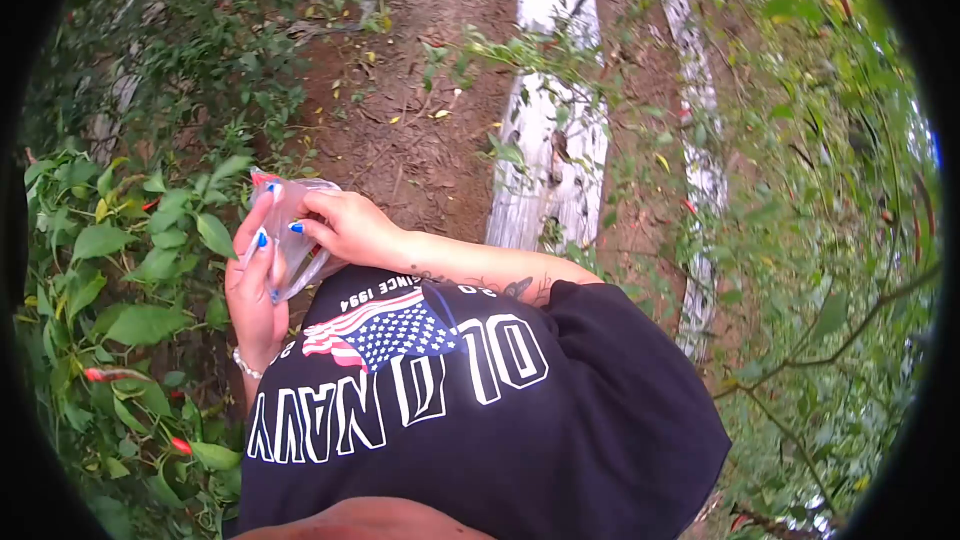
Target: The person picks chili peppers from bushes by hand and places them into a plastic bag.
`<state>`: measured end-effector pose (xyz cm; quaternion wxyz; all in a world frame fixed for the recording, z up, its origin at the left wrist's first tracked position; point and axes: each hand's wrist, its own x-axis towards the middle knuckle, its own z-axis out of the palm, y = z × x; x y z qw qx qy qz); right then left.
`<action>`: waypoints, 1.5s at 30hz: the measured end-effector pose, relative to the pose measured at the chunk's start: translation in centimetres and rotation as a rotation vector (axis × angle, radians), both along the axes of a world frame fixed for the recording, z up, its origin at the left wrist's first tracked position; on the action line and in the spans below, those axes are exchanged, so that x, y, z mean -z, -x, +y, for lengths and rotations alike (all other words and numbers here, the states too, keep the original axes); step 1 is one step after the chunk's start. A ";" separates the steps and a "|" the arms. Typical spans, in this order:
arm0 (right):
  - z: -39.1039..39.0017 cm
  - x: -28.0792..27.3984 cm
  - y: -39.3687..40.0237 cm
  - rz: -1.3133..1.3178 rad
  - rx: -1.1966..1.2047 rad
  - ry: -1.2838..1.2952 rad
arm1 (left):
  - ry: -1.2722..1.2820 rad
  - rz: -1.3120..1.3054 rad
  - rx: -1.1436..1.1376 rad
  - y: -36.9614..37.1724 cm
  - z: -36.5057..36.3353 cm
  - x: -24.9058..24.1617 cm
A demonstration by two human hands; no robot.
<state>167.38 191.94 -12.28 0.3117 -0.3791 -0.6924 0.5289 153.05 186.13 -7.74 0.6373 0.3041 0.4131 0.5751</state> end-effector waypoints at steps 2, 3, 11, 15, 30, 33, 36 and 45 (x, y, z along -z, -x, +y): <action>3.4 1.2 1.6 -0.109 -0.020 -0.434 | -0.031 0.033 -0.096 1.0 1.8 2.0; 4.9 0.9 2.0 -0.201 -0.090 -0.318 | -0.076 -0.036 -0.039 1.8 2.9 2.0; 12.7 2.1 5.6 -0.289 -0.696 -0.332 | -0.097 -0.039 -0.322 3.6 7.4 2.7; 15.6 2.1 8.6 -0.066 -0.950 -0.496 | -0.075 -0.012 -0.477 3.5 8.8 1.5; 34.8 0.8 13.9 -0.051 -1.497 -0.616 | 0.084 0.128 -0.859 1.3 23.5 2.6; 38.7 2.4 14.4 0.018 -1.486 -0.626 | 0.079 0.043 -0.915 1.2 27.4 2.0; 41.6 4.1 13.9 0.005 -1.437 -0.710 | -0.026 -0.066 -1.029 0.7 31.1 1.9; 47.3 1.9 12.5 -0.164 -1.522 -0.701 | -0.052 -0.184 -1.174 0.1 35.2 1.7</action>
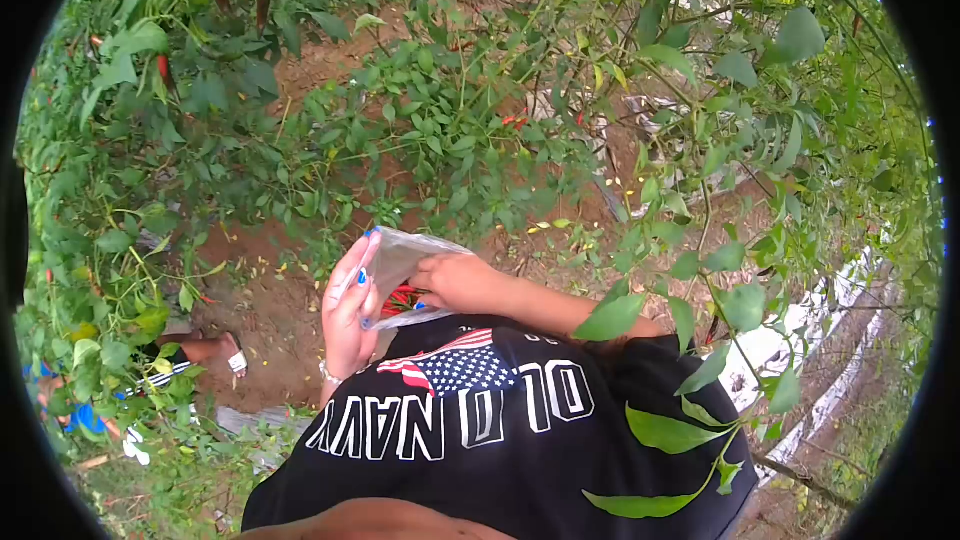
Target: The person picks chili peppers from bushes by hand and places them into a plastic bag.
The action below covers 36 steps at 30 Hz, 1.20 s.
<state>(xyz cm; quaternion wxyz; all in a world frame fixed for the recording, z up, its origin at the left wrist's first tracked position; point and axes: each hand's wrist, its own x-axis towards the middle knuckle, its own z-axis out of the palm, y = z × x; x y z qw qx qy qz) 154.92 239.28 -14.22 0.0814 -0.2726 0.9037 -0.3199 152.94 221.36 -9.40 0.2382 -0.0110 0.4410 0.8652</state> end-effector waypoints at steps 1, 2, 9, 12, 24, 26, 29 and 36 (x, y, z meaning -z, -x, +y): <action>0.2 -0.5 -0.1 -0.047 -0.039 0.057 | 0.014 0.007 -0.011 0.2 -0.2 -0.1; 0.4 -1.1 0.1 -0.037 -0.044 0.061 | 0.027 0.014 -0.022 0.3 -0.4 -0.3; 1.3 -6.9 3.6 -0.031 0.014 0.451 | 0.099 0.130 -0.061 0.7 -2.6 -2.2; 2.2 -8.7 5.8 -0.073 0.320 0.657 | 0.104 0.127 -0.084 0.1 -4.1 -3.4; -0.7 -16.8 8.0 0.166 0.380 0.900 | 0.171 0.178 -0.120 -2.1 -10.4 -1.4; -1.5 -19.7 8.6 0.488 0.494 0.850 | 0.164 0.171 -0.103 -2.1 -10.5 -1.9; -3.0 -23.9 10.2 0.774 0.645 0.794 | 0.126 0.138 -0.075 -2.4 -10.8 -1.8; -2.7 -25.5 15.9 0.785 0.738 0.622 | 0.147 0.230 -0.057 -2.5 -10.9 -1.7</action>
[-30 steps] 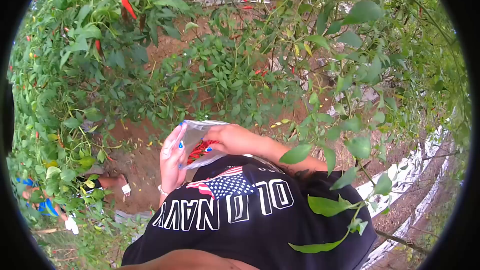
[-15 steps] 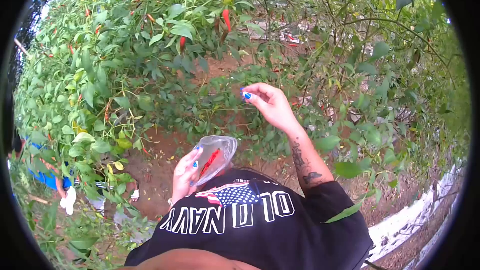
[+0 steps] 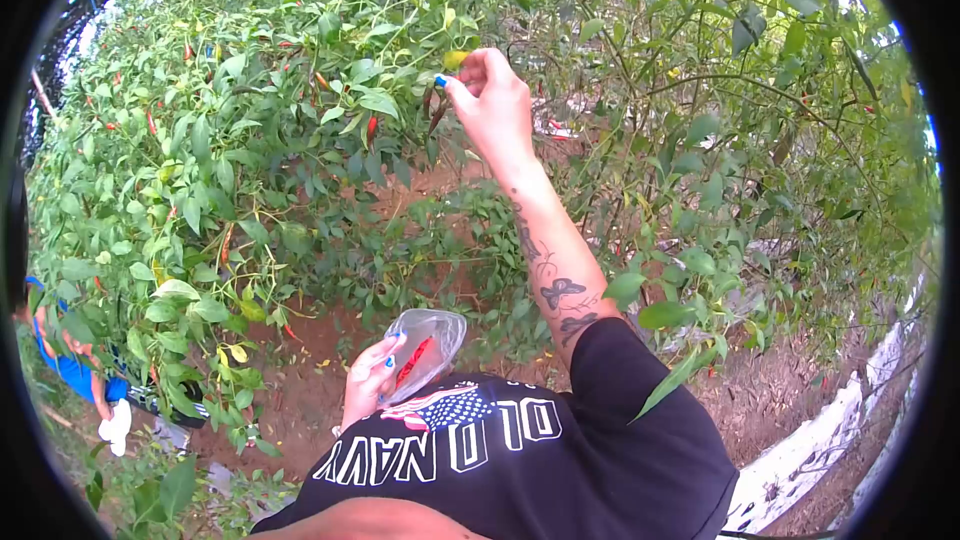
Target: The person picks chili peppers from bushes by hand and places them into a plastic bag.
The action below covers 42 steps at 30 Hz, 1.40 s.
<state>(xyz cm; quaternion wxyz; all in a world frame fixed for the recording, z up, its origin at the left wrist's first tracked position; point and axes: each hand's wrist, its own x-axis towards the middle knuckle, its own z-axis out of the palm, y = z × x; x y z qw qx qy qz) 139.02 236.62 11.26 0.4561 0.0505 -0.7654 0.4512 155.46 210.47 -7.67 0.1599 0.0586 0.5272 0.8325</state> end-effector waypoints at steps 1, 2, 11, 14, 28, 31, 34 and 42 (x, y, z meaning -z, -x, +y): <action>0.0 -0.5 -0.3 -0.062 -0.073 0.071 | 0.018 -0.021 -0.005 -0.1 -0.2 -0.1; 0.4 -1.1 -0.9 -0.174 -0.240 0.200 | 0.003 -0.004 0.002 -0.1 -0.3 0.3; 3.1 -1.7 -1.5 -0.321 -0.720 0.548 | -0.009 -0.054 0.011 -0.6 0.0 0.4; 3.0 -2.0 -1.9 -0.292 -0.681 0.449 | 0.038 -0.021 0.047 -0.7 -0.5 1.2; 4.7 -2.8 -6.8 -0.107 -0.186 0.036 | -0.032 0.006 0.242 2.7 1.6 4.5; 3.1 0.3 -11.6 0.123 -0.112 0.153 | -0.093 0.019 0.384 4.5 2.6 4.6; 2.1 6.9 -16.2 -0.082 -0.217 -0.116 | -0.031 0.054 0.595 6.9 3.7 5.1; 6.1 16.8 -33.0 -0.836 -0.040 0.117 | 0.162 -0.021 0.828 5.5 7.9 5.5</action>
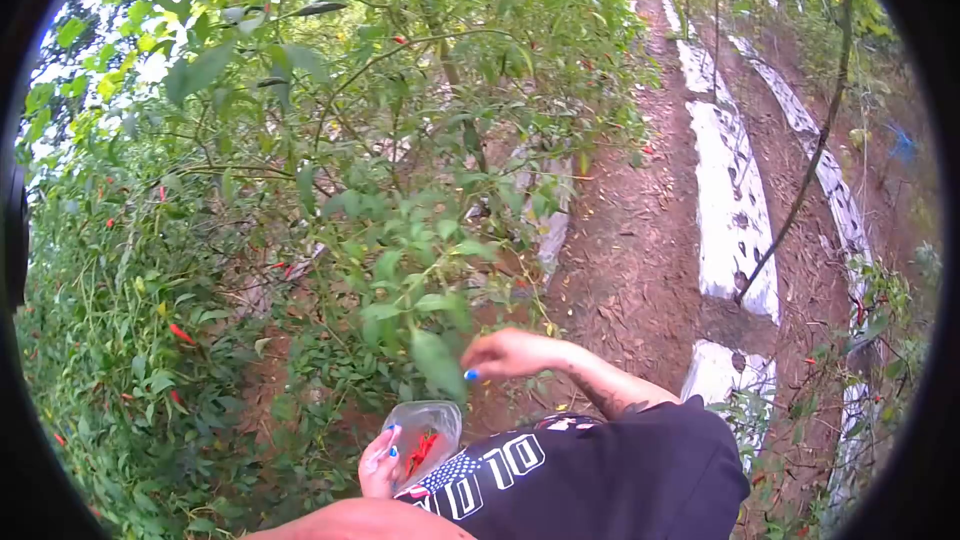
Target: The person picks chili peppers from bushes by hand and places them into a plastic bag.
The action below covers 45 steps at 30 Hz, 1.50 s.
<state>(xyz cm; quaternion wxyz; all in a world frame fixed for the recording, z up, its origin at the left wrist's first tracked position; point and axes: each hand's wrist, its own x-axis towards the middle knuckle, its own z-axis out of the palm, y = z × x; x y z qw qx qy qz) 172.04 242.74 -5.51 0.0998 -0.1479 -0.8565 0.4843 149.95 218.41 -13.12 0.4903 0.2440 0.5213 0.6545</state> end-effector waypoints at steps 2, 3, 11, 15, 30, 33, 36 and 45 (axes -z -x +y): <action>1.4 -1.3 -2.0 0.033 0.137 -0.031 | -0.013 -0.053 0.044 -1.4 1.5 -2.5; 2.6 -1.3 -3.4 0.057 0.208 -0.029 | -0.002 -0.057 0.057 -2.1 2.5 -2.6; 10.7 -0.9 -15.0 0.267 0.489 0.129 | -0.032 0.044 0.329 -9.1 14.0 -2.4; 15.0 1.6 -23.4 0.147 0.672 0.101 | 0.024 -0.032 0.404 -14.8 22.1 -2.9; 15.1 4.3 -39.8 0.085 1.260 0.157 | -0.025 -0.116 0.940 -32.1 44.3 -6.0; 14.9 5.1 -40.4 -0.016 1.369 0.123 | -0.027 -0.176 1.068 -35.1 47.3 -5.7; 15.5 5.4 -41.4 -0.078 1.340 0.144 | 0.036 -0.123 1.175 -38.7 50.5 -5.7; 25.5 7.5 -44.8 -0.073 1.574 0.279 | 0.233 -0.098 1.244 -45.8 64.1 -4.9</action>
